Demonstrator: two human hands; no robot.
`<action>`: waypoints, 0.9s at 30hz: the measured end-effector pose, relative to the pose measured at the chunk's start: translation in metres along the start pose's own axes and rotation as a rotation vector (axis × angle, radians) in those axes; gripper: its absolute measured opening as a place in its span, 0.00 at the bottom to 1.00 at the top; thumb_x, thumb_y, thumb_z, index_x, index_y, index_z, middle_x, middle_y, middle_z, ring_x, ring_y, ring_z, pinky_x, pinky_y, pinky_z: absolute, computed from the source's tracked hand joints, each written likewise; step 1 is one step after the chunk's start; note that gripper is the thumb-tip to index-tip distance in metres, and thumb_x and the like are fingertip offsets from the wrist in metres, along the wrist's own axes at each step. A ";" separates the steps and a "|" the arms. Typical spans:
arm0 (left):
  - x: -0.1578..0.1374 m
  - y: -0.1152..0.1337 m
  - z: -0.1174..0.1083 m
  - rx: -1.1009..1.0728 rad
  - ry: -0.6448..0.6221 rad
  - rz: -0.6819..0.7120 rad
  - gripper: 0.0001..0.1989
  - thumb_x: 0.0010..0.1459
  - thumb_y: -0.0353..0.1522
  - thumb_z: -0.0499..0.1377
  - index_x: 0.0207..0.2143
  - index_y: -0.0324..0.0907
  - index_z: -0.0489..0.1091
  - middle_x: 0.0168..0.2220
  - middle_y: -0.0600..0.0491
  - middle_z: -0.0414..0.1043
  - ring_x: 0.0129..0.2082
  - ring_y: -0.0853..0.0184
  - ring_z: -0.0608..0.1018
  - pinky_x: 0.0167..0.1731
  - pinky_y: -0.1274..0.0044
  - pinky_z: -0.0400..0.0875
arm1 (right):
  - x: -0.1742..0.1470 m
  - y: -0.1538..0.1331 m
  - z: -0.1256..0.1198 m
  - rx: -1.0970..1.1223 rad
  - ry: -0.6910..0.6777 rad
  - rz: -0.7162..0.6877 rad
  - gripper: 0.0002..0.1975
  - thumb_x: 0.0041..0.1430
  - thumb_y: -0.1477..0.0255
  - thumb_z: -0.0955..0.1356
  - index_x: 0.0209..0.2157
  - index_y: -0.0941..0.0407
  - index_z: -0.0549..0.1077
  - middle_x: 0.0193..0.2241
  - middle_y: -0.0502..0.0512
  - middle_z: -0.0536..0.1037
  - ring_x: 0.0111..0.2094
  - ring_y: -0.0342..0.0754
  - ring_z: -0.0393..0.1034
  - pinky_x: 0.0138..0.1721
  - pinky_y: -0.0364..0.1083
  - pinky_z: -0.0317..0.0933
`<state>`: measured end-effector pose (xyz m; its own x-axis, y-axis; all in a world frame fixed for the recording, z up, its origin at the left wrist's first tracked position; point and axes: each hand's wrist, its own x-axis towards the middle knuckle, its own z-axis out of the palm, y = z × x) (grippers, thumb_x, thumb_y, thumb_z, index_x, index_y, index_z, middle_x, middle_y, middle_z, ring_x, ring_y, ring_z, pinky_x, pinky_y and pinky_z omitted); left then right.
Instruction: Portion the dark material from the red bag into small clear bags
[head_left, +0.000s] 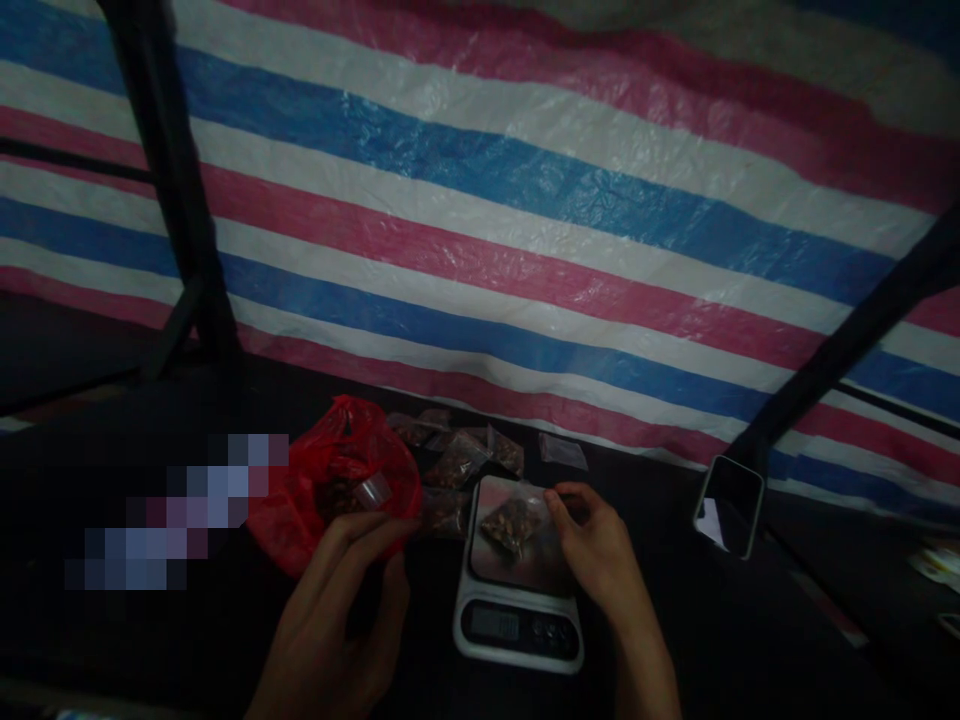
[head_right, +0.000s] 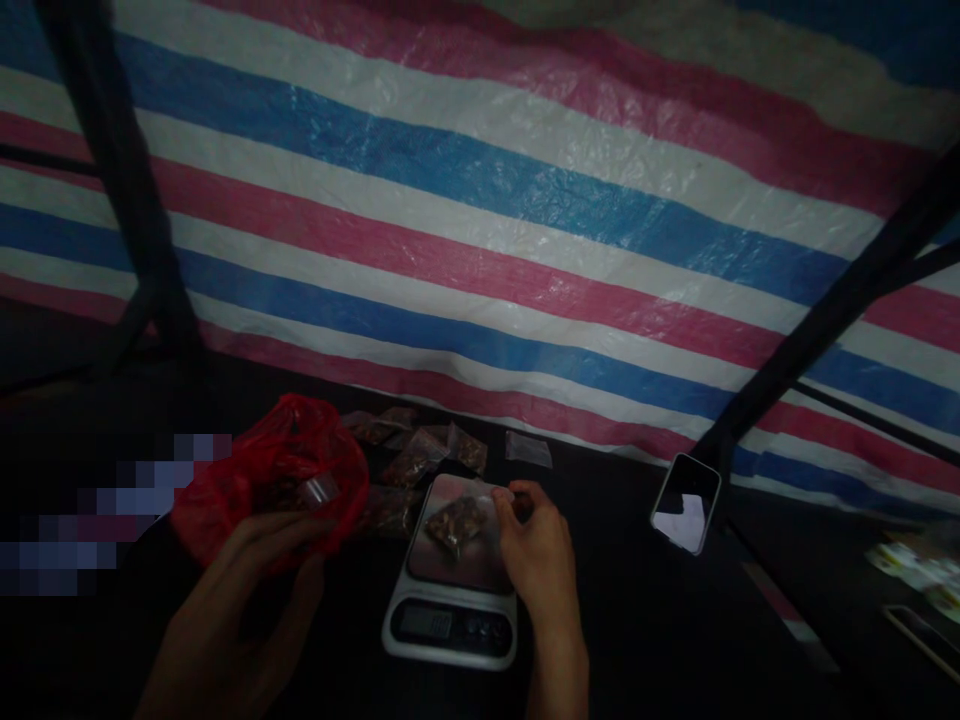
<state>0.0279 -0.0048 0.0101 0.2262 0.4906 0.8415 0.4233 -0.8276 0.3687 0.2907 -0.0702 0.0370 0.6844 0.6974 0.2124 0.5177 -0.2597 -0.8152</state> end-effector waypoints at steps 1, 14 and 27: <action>0.000 0.000 -0.001 -0.006 0.000 -0.009 0.13 0.70 0.26 0.55 0.52 0.48 0.69 0.47 0.53 0.73 0.46 0.69 0.79 0.46 0.81 0.76 | 0.000 0.001 0.001 0.013 0.006 0.000 0.20 0.56 0.51 0.69 0.39 0.52 0.81 0.34 0.59 0.86 0.35 0.59 0.81 0.36 0.52 0.67; -0.002 0.005 0.016 -0.464 -0.106 -0.685 0.23 0.63 0.49 0.62 0.57 0.50 0.74 0.57 0.50 0.81 0.57 0.58 0.82 0.55 0.67 0.79 | -0.030 -0.078 0.022 0.496 -0.525 -0.232 0.12 0.58 0.67 0.74 0.44 0.52 0.77 0.32 0.47 0.79 0.36 0.45 0.73 0.42 0.44 0.66; 0.021 0.005 0.005 -0.837 -0.111 -0.940 0.20 0.54 0.53 0.66 0.32 0.46 0.80 0.32 0.55 0.83 0.32 0.63 0.84 0.35 0.77 0.81 | -0.039 -0.089 0.062 0.613 -0.522 -0.183 0.12 0.58 0.67 0.74 0.43 0.51 0.74 0.33 0.47 0.80 0.37 0.46 0.77 0.42 0.44 0.68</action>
<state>0.0393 0.0026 0.0271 0.2296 0.9684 0.0974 -0.2146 -0.0472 0.9756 0.1865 -0.0326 0.0675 0.2119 0.9532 0.2158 0.1223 0.1932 -0.9735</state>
